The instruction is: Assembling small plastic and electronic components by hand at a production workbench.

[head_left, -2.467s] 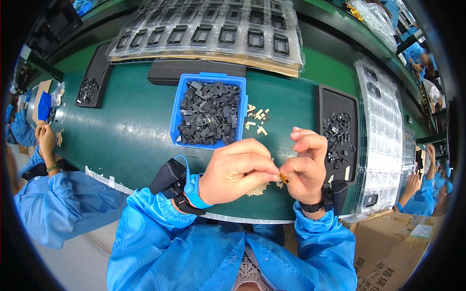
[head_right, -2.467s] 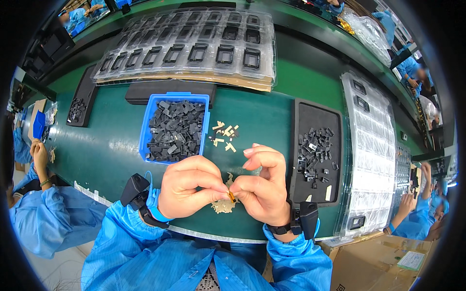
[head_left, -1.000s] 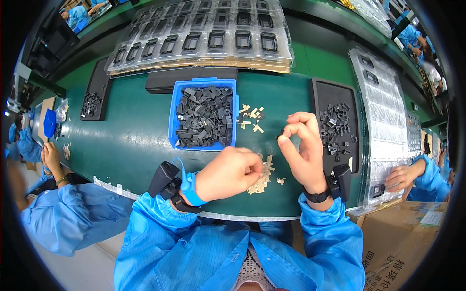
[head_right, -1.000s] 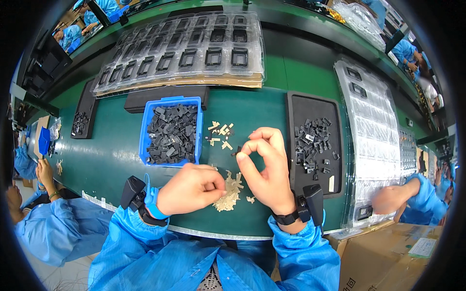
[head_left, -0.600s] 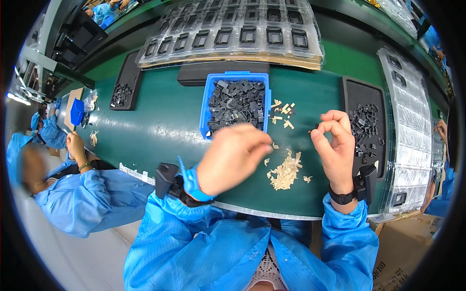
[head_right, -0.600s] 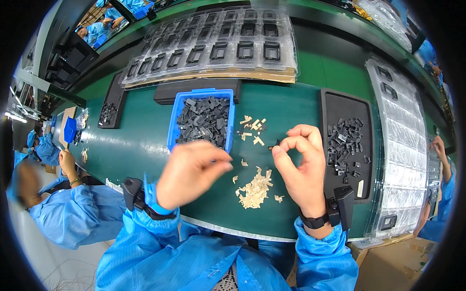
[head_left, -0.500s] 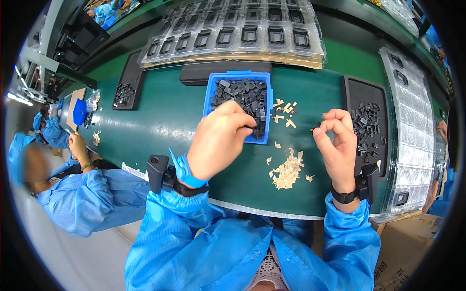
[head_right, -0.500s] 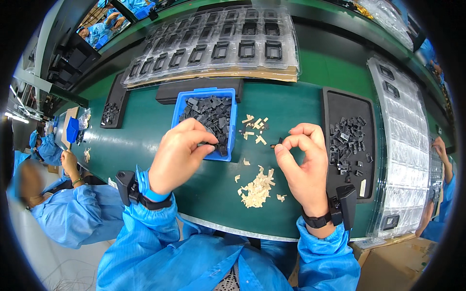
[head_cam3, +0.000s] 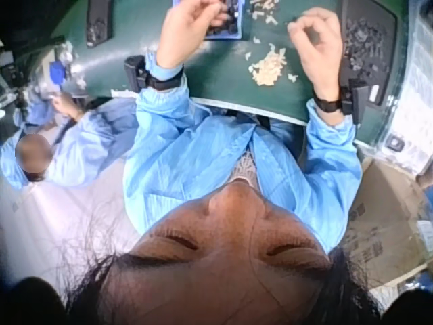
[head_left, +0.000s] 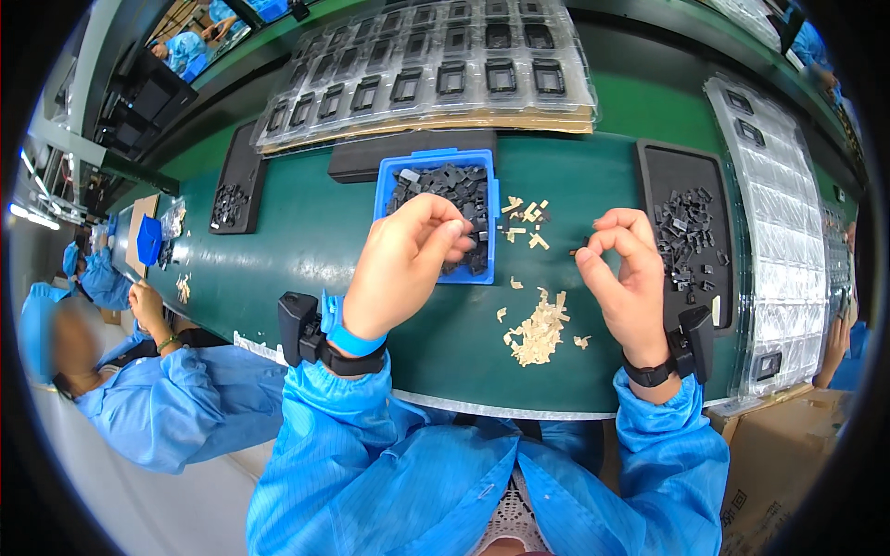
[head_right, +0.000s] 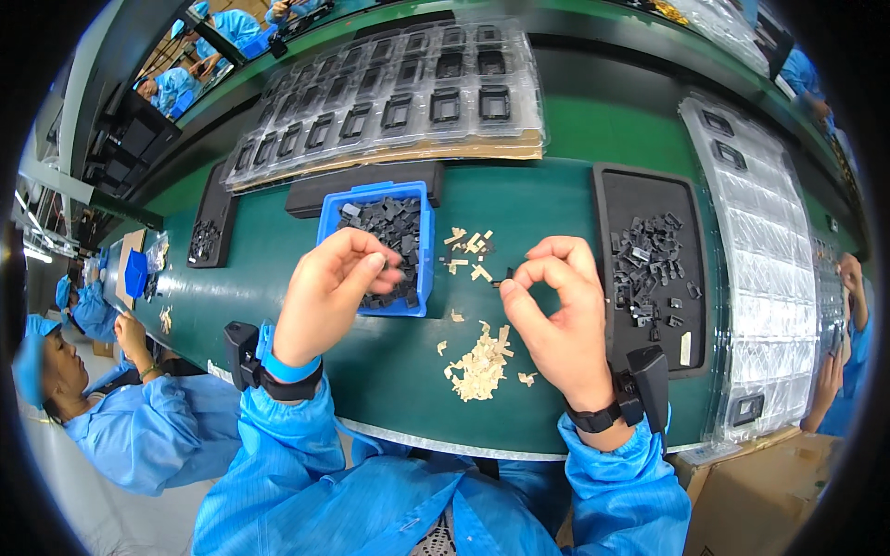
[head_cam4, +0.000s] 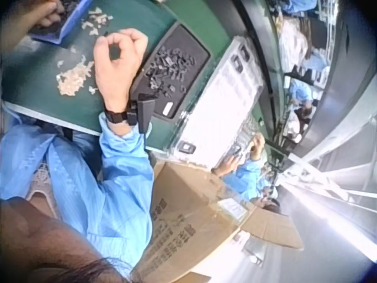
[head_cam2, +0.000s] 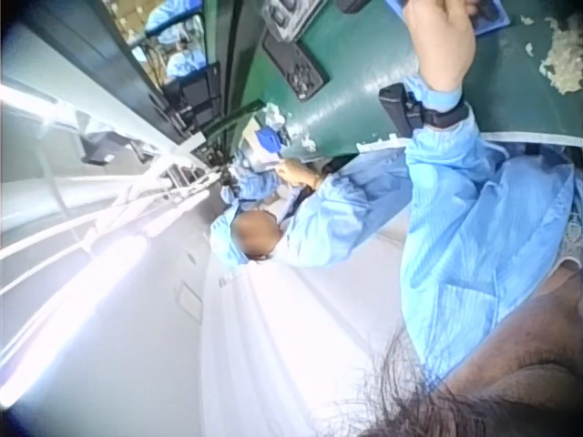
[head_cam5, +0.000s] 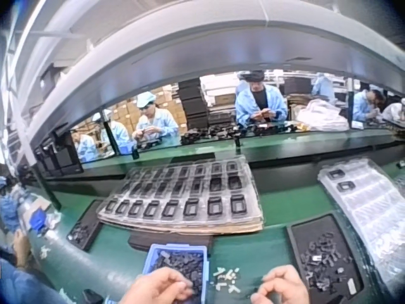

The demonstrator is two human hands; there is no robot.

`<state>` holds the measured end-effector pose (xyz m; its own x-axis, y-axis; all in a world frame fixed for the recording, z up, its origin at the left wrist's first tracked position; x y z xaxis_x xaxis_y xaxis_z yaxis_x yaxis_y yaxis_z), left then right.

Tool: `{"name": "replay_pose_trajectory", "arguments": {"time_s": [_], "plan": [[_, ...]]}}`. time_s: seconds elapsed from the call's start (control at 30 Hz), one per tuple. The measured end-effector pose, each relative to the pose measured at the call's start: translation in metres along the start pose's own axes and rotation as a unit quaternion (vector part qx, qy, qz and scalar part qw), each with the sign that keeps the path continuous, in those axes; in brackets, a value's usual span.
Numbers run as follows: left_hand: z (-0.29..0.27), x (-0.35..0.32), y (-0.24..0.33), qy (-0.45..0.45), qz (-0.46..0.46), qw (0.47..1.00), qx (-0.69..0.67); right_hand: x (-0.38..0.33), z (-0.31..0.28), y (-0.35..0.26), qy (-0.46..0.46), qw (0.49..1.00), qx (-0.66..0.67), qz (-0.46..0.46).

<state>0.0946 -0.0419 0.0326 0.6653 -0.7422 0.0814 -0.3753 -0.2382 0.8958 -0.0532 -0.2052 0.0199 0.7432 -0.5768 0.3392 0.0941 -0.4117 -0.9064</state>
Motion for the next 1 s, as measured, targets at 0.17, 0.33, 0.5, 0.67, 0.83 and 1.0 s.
{"name": "replay_pose_trajectory", "arguments": {"time_s": [0.17, 0.33, 0.5, 0.67, 0.83, 1.0], "plan": [[0.040, -0.011, 0.004, -0.102, -0.134, 0.905, -0.390, 0.001, 0.006, -0.004, -0.041, 0.997, 0.049, -0.035], [0.071, -0.015, 0.001, -0.214, -0.126, 0.842, -0.479, -0.008, 0.025, -0.008, -0.134, 0.968, 0.214, -0.005], [0.072, -0.014, -0.003, -0.162, -0.118, 0.881, -0.428, -0.015, 0.033, -0.005, -0.143, 0.950, 0.276, 0.041], [0.070, -0.017, -0.005, -0.124, -0.056, 0.891, -0.434, -0.015, 0.029, -0.001, -0.106, 0.947, 0.299, 0.044], [0.076, -0.020, -0.004, -0.119, -0.050, 0.894, -0.429, -0.015, 0.022, -0.001, -0.047, 0.966, 0.252, 0.016], [0.078, -0.025, -0.001, -0.093, -0.026, 0.922, -0.376, -0.019, 0.018, -0.013, -0.003, 0.977, 0.209, -0.049]]}}
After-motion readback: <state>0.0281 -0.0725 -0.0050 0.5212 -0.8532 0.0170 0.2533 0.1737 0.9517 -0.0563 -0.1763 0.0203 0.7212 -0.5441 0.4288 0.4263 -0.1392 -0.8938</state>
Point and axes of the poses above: each hand's wrist, its own x-axis towards the middle knuckle, its own z-axis out of the palm, y = z × x, the point moved 7 cm from there along x, towards the middle knuckle, and after that the axes turned 1 degree about z, right-handed, at the moved point
